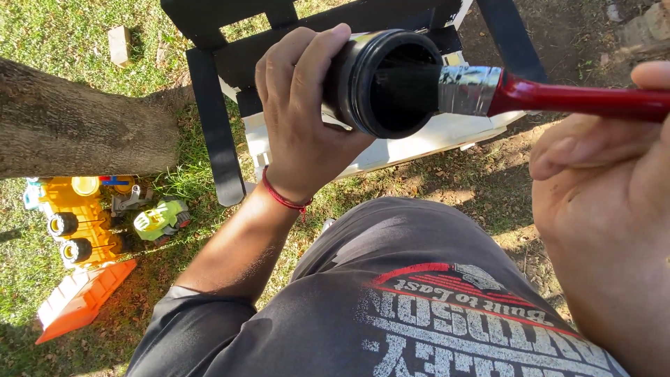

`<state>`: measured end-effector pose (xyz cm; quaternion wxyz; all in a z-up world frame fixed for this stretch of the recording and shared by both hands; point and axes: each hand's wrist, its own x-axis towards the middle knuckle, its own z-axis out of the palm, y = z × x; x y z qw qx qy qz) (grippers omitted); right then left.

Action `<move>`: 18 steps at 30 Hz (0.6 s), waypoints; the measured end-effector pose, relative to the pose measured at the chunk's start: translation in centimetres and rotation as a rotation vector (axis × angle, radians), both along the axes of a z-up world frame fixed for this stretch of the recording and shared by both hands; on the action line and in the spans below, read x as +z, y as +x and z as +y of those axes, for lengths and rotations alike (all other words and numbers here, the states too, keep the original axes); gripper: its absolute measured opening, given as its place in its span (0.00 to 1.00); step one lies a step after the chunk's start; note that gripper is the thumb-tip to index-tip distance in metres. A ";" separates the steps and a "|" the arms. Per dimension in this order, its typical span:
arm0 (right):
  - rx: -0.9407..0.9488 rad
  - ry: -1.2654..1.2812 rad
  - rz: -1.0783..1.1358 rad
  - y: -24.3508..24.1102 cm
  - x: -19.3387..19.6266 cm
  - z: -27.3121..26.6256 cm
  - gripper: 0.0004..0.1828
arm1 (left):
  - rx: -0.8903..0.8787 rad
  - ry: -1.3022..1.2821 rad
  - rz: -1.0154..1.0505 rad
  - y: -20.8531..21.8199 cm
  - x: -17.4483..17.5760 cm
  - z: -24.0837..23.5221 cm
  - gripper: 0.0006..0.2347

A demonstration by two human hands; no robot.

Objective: Painting a wooden chair with black paint using a handheld brush.

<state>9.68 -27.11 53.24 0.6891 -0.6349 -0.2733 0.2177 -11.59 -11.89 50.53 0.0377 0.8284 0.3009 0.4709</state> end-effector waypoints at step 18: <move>0.023 0.082 0.350 1.6 -0.6 3.9 0.23 | -0.098 -0.180 0.021 1.9 -3.6 1.4 0.33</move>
